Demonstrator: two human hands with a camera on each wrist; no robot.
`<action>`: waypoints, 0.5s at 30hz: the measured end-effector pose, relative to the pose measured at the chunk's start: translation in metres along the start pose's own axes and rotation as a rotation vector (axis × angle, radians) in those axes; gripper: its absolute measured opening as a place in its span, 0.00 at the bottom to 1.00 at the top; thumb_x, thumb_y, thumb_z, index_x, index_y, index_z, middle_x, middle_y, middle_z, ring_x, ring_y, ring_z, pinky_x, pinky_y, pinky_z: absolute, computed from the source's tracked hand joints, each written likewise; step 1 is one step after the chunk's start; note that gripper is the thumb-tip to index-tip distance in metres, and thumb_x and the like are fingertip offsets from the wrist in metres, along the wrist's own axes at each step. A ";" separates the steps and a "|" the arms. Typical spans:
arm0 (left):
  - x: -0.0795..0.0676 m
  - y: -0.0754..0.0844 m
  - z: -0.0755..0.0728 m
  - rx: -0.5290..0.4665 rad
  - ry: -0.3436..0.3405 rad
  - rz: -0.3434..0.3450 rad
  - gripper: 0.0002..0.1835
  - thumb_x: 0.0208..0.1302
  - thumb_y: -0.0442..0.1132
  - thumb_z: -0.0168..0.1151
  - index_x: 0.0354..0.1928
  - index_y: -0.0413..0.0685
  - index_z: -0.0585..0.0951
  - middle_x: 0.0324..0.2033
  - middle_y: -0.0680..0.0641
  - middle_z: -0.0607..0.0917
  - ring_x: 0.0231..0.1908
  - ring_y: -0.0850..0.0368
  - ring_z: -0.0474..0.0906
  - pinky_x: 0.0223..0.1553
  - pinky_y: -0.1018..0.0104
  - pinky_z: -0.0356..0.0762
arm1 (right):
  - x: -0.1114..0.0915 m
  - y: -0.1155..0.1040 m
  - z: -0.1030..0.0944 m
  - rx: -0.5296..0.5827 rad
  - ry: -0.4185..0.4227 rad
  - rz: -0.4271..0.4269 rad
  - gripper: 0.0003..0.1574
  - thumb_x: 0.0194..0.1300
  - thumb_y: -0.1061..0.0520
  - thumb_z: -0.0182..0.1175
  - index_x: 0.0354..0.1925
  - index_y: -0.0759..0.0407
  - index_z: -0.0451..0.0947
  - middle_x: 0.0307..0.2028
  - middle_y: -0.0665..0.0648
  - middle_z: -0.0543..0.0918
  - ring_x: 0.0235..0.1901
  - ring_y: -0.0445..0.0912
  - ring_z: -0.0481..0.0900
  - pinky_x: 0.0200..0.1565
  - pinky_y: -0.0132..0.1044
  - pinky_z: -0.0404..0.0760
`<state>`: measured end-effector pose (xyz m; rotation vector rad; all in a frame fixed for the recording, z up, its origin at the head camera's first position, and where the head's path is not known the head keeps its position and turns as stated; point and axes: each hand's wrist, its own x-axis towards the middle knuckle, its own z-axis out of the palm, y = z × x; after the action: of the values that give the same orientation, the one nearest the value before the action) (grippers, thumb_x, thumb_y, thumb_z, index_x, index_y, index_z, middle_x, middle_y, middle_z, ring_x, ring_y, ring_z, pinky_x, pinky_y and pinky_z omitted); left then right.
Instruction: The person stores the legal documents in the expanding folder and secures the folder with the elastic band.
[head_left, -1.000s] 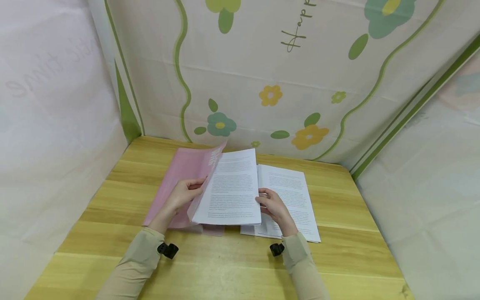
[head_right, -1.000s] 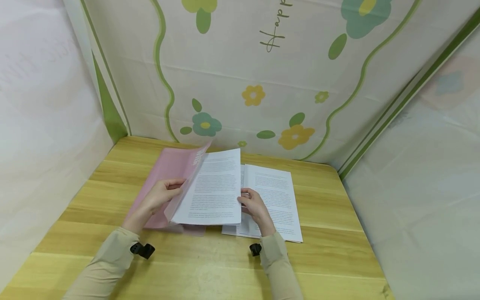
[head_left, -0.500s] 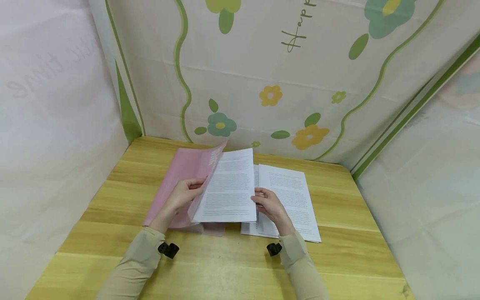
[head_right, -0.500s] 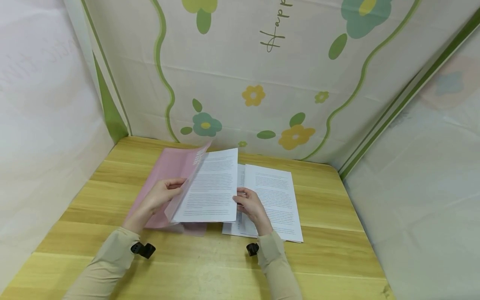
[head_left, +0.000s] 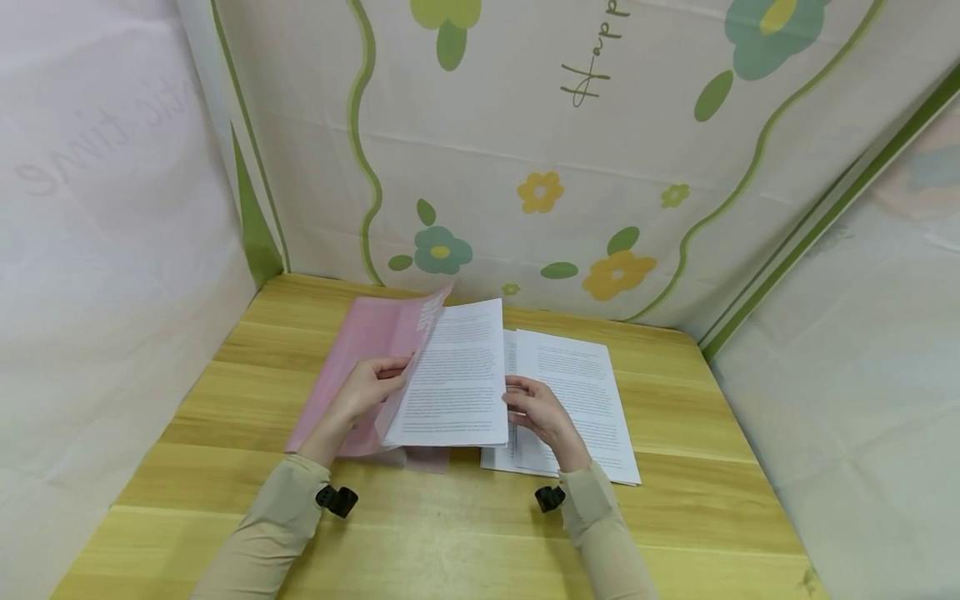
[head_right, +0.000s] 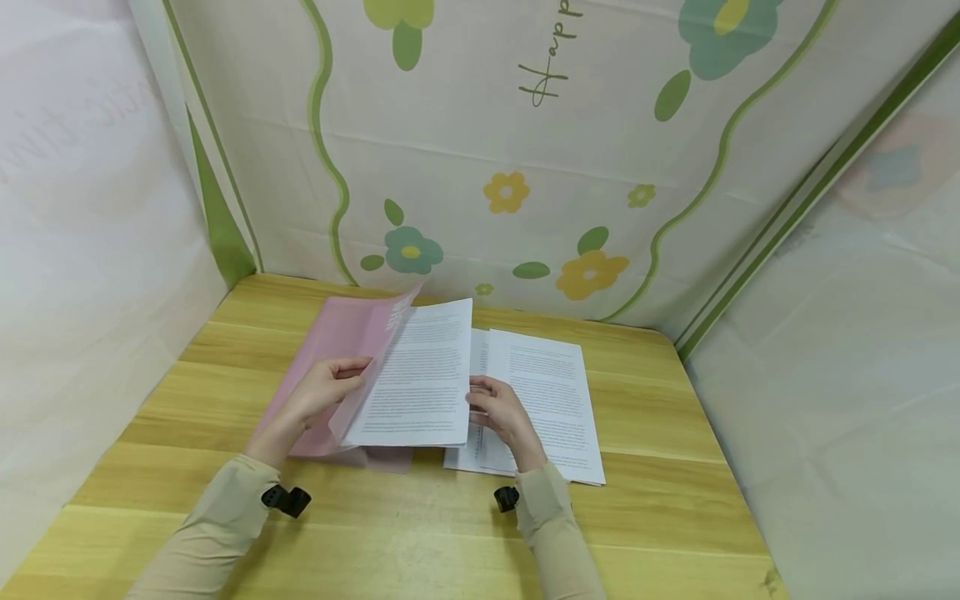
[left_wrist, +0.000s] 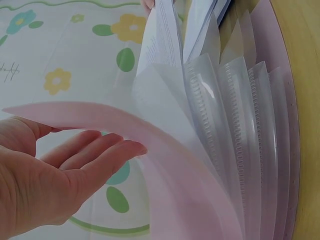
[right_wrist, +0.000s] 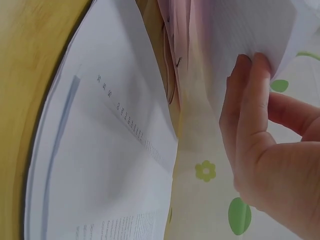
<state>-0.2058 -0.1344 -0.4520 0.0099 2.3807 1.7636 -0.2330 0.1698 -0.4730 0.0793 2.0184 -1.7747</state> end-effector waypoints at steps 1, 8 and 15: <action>-0.001 0.001 0.000 -0.002 -0.002 0.000 0.24 0.70 0.33 0.56 0.66 0.36 0.73 0.61 0.31 0.78 0.58 0.41 0.78 0.37 0.71 0.76 | -0.002 -0.003 0.001 0.002 -0.006 0.001 0.34 0.70 0.63 0.55 0.72 0.68 0.60 0.65 0.70 0.72 0.38 0.36 0.82 0.37 0.26 0.82; -0.003 0.003 -0.001 -0.027 -0.011 0.006 0.24 0.70 0.32 0.56 0.66 0.36 0.73 0.61 0.30 0.78 0.59 0.39 0.78 0.40 0.70 0.78 | 0.000 -0.003 0.004 0.014 -0.002 -0.013 0.33 0.71 0.62 0.55 0.71 0.67 0.61 0.66 0.69 0.72 0.38 0.35 0.83 0.37 0.26 0.82; -0.003 0.003 -0.002 -0.022 -0.006 -0.001 0.24 0.70 0.33 0.56 0.66 0.37 0.73 0.61 0.31 0.78 0.60 0.40 0.78 0.41 0.71 0.78 | 0.000 -0.003 0.006 0.039 0.024 -0.017 0.31 0.70 0.63 0.55 0.70 0.66 0.64 0.62 0.66 0.77 0.37 0.35 0.84 0.37 0.26 0.82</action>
<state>-0.2033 -0.1352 -0.4480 0.0115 2.3564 1.7869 -0.2324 0.1638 -0.4706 0.0955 2.0073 -1.8317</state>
